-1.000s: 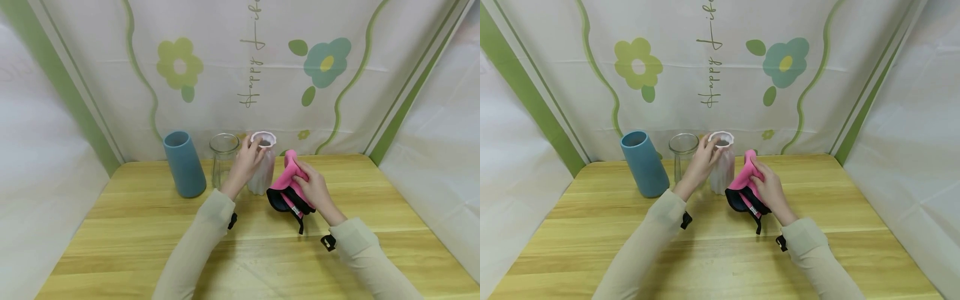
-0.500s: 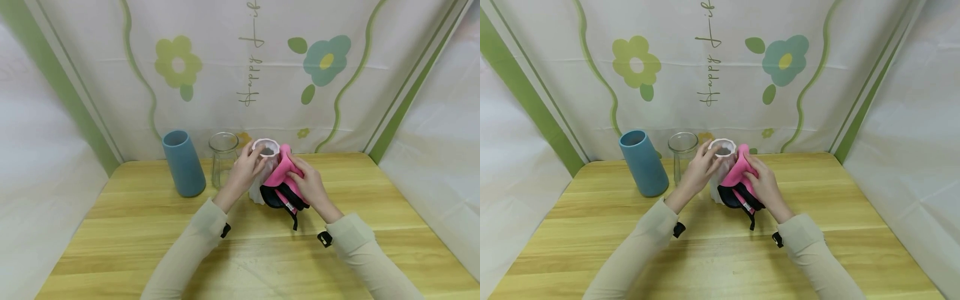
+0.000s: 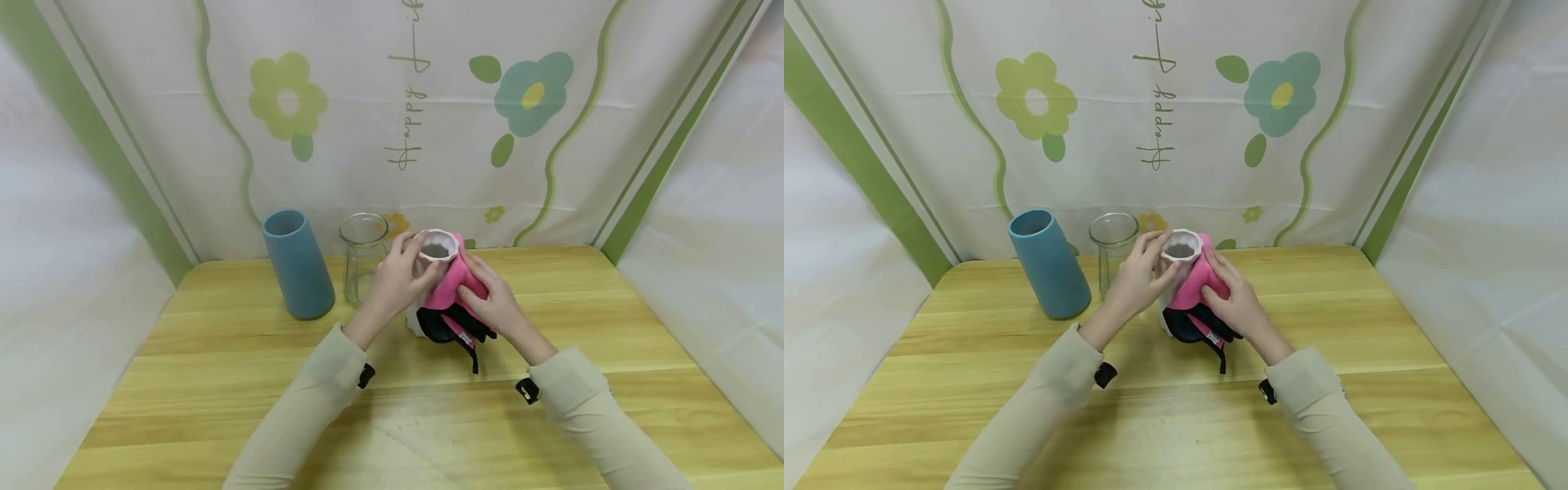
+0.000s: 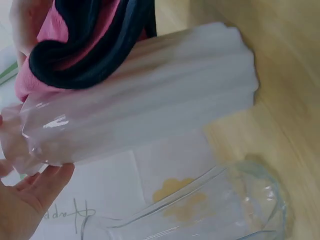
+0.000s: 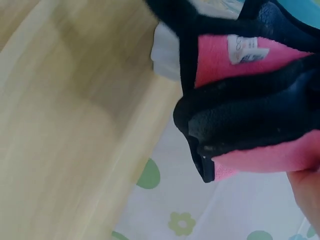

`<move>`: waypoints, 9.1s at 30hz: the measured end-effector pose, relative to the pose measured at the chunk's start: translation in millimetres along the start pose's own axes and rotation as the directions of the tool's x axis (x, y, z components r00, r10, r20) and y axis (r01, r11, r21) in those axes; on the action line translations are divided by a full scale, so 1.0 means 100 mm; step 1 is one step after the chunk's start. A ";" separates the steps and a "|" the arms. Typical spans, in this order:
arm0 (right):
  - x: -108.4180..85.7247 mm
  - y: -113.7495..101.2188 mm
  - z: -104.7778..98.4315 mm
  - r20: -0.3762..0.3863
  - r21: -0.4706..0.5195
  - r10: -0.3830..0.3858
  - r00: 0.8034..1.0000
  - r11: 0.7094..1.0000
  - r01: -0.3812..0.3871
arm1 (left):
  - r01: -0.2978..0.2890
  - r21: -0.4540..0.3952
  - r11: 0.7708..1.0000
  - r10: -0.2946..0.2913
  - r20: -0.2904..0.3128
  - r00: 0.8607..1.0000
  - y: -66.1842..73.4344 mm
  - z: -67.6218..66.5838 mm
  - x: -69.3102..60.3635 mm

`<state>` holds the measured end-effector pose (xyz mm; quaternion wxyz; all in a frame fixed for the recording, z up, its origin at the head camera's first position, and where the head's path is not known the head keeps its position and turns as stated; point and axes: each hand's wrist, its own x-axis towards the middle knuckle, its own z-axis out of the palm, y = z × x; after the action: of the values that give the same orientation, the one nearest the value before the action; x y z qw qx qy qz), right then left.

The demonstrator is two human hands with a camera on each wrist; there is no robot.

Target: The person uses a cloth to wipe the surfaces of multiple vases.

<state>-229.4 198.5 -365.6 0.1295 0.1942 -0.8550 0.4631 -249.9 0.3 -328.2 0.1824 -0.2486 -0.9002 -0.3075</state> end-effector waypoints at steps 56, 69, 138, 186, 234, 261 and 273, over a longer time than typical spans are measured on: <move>-0.22 0.45 0.35 0.005 -0.342 0.083 0.996 0.936 -0.077 | 0.172 -0.010 0.985 -0.171 0.070 0.983 0.08 0.08 0.17; -0.10 0.26 0.23 -0.175 -0.202 -0.056 0.983 0.979 0.020 | 0.199 -0.181 0.963 -0.154 0.233 0.960 -0.06 -0.05 0.20; 0.01 0.15 0.17 -0.207 -0.145 -0.134 0.969 0.984 0.105 | 0.188 -0.371 0.910 -0.090 0.266 0.960 -0.18 0.02 0.22; 0.05 0.16 0.19 -0.139 -0.055 -0.040 0.989 0.998 0.032 | 0.196 -0.303 0.932 -0.104 0.295 0.950 -0.18 -0.01 0.25; 0.07 0.18 0.17 -0.128 -0.098 -0.034 0.991 0.995 0.021 | 0.208 -0.413 0.887 -0.088 0.291 0.953 -0.23 0.02 0.21; -0.03 0.34 0.25 -0.048 -0.182 0.052 0.998 0.982 -0.060 | 0.198 -0.300 0.933 -0.107 0.294 0.950 -0.18 -0.07 0.20; 0.06 0.14 0.15 -0.164 -0.094 -0.006 0.986 0.996 -0.010 | 0.178 -0.293 0.939 -0.070 0.345 0.936 -0.16 -0.07 0.21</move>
<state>-241.7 191.6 -380.9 0.2082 0.1482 -0.8624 0.4369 -274.3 -7.9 -320.6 -0.0336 -0.2646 -0.8701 -0.4144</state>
